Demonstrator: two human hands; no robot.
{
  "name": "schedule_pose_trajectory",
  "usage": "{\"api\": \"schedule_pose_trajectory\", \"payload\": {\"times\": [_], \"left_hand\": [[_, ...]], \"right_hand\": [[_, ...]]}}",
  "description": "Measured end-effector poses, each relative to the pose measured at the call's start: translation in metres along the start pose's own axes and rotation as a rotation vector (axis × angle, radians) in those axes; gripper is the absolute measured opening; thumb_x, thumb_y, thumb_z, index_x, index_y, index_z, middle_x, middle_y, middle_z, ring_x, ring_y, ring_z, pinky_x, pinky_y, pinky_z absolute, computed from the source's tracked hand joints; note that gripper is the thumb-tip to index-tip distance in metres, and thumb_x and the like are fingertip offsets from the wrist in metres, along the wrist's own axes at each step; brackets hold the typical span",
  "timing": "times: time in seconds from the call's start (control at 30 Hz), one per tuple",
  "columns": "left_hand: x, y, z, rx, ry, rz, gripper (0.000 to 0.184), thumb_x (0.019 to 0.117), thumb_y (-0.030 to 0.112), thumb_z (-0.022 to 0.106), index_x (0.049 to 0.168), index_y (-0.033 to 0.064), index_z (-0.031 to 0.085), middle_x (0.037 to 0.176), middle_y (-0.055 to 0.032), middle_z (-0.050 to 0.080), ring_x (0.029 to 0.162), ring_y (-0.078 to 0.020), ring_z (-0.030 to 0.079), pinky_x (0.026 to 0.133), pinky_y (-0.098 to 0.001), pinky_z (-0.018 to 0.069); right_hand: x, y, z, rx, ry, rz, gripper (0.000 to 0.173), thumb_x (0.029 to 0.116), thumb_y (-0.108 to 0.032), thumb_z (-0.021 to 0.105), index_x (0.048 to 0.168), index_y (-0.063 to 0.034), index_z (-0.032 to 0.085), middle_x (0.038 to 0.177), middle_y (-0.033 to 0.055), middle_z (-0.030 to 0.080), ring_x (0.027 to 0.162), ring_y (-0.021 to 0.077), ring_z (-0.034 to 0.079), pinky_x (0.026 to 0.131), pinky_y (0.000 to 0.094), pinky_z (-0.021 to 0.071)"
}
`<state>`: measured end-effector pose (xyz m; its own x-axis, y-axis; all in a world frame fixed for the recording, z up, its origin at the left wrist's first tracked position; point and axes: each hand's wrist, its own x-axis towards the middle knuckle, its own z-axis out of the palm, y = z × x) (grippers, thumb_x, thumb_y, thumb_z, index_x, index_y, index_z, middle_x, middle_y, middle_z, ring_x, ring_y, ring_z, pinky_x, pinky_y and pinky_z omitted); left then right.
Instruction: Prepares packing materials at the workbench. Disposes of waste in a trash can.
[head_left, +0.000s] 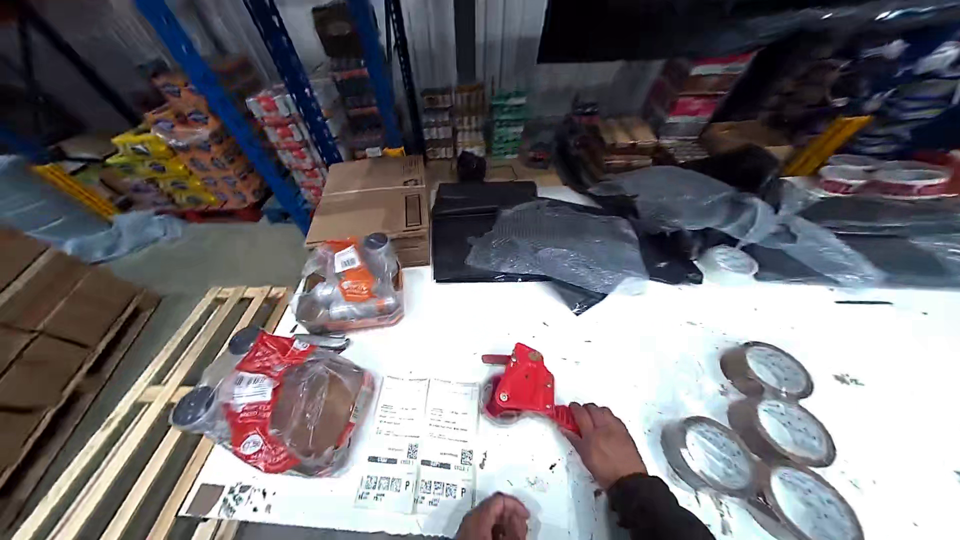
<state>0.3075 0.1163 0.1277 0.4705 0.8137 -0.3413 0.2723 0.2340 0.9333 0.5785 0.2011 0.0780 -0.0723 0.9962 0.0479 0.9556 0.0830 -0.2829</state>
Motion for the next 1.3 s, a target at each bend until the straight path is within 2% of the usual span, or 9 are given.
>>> {"api": "schedule_pose_trajectory", "payload": {"times": [0.1, 0.17, 0.27, 0.43, 0.63, 0.7, 0.8, 1.03, 1.3], "left_hand": [[0.029, 0.019, -0.004, -0.022, -0.001, -0.058, 0.032, 0.1025, 0.011, 0.054, 0.128, -0.0067, 0.06, 0.113, -0.0197, 0.07, 0.101, -0.0263, 0.07, 0.095, -0.0447, 0.056], [0.042, 0.023, -0.005, -0.071, 0.032, -0.068, 0.031, 0.1024, 0.012, 0.055, 0.127, -0.0053, 0.06, 0.113, -0.0172, 0.07, 0.101, -0.0235, 0.07, 0.094, -0.0424, 0.0568], [0.055, 0.031, 0.008, -0.116, 0.102, -0.054, 0.028, 0.1013, 0.01, 0.056, 0.125, -0.0052, 0.061, 0.109, -0.0146, 0.071, 0.097, -0.0203, 0.071, 0.091, -0.0404, 0.0582], [0.063, 0.059, 0.025, 0.132, 0.195, -0.1, 0.027, 0.0989, 0.011, 0.059, 0.121, -0.0045, 0.065, 0.108, -0.0155, 0.071, 0.095, -0.0224, 0.07, 0.087, -0.0427, 0.0587], [0.071, 0.089, 0.068, 0.195, 0.185, -0.204, 0.029, 0.1019, 0.018, 0.056, 0.121, -0.0021, 0.067, 0.102, -0.016, 0.074, 0.091, -0.0265, 0.073, 0.084, -0.0487, 0.0594], [0.095, 0.084, 0.099, -0.074, -0.027, -0.379, 0.041, 0.1059, 0.027, 0.053, 0.134, -0.0027, 0.059, 0.118, -0.0191, 0.071, 0.104, -0.0282, 0.071, 0.096, -0.0477, 0.0567], [0.137, 0.069, 0.135, -0.404, 0.008, -0.506, 0.056, 0.1059, 0.031, 0.054, 0.148, -0.0042, 0.042, 0.135, -0.0242, 0.06, 0.116, -0.0332, 0.066, 0.1, -0.048, 0.0539], [0.149, 0.059, 0.127, -0.479, 0.538, -0.56, 0.068, 0.0996, 0.039, 0.066, 0.147, -0.0025, 0.039, 0.127, -0.024, 0.064, 0.109, -0.0323, 0.069, 0.092, -0.0492, 0.0573], [0.138, 0.054, 0.078, -0.354, 0.398, -0.677, 0.057, 0.0997, 0.045, 0.065, 0.133, -0.0003, 0.057, 0.11, -0.0191, 0.071, 0.087, -0.0269, 0.074, 0.08, -0.0437, 0.0623]], "right_hand": [[-0.015, -0.012, -0.032, 0.31, -0.087, 0.184, 0.047, 0.1006, -0.032, 0.063, 0.131, 0.0046, 0.064, 0.11, 0.023, 0.073, 0.096, 0.0397, 0.074, 0.084, 0.0583, 0.0588], [-0.032, -0.023, -0.035, 0.782, -0.106, 0.364, 0.038, 0.1079, -0.024, 0.042, 0.124, 0.0058, 0.059, 0.078, 0.0094, 0.07, 0.062, 0.0217, 0.069, 0.057, 0.0402, 0.06], [-0.048, -0.033, -0.045, 1.461, -0.28, 0.66, 0.047, 0.1124, -0.032, 0.023, 0.133, 0.0041, 0.046, 0.088, 0.013, 0.073, 0.075, 0.0268, 0.074, 0.064, 0.0447, 0.0641], [-0.051, -0.006, -0.051, 0.878, -0.746, 0.295, 0.041, 0.1078, -0.033, 0.05, 0.125, 0.0009, 0.064, 0.104, 0.0153, 0.075, 0.09, 0.0269, 0.075, 0.085, 0.0485, 0.0611], [-0.029, 0.088, -0.099, 0.554, -0.149, 0.192, 0.023, 0.0993, -0.018, 0.057, 0.104, -0.0032, 0.073, 0.084, 0.0093, 0.072, 0.071, 0.0217, 0.07, 0.067, 0.045, 0.0599], [0.014, 0.097, -0.11, 0.47, -0.194, 0.185, 0.034, 0.1029, -0.026, 0.055, 0.121, -0.0013, 0.069, 0.108, 0.0154, 0.072, 0.095, 0.0273, 0.072, 0.086, 0.0458, 0.0595], [0.076, 0.087, -0.104, 0.39, -0.608, 0.187, 0.065, 0.1062, -0.048, 0.048, 0.151, -0.0022, 0.047, 0.146, 0.0219, 0.055, 0.138, 0.0362, 0.051, 0.118, 0.0513, 0.0372], [0.064, 0.055, -0.075, 0.536, -0.911, 0.256, 0.069, 0.1034, -0.056, 0.049, 0.148, -0.003, 0.047, 0.14, 0.0259, 0.055, 0.125, 0.0384, 0.059, 0.106, 0.054, 0.0481], [0.051, 0.04, -0.056, 0.691, -0.905, 0.429, 0.071, 0.0968, -0.058, 0.062, 0.142, -0.0043, 0.05, 0.123, 0.0188, 0.066, 0.102, 0.0293, 0.07, 0.091, 0.0473, 0.0576]]}}
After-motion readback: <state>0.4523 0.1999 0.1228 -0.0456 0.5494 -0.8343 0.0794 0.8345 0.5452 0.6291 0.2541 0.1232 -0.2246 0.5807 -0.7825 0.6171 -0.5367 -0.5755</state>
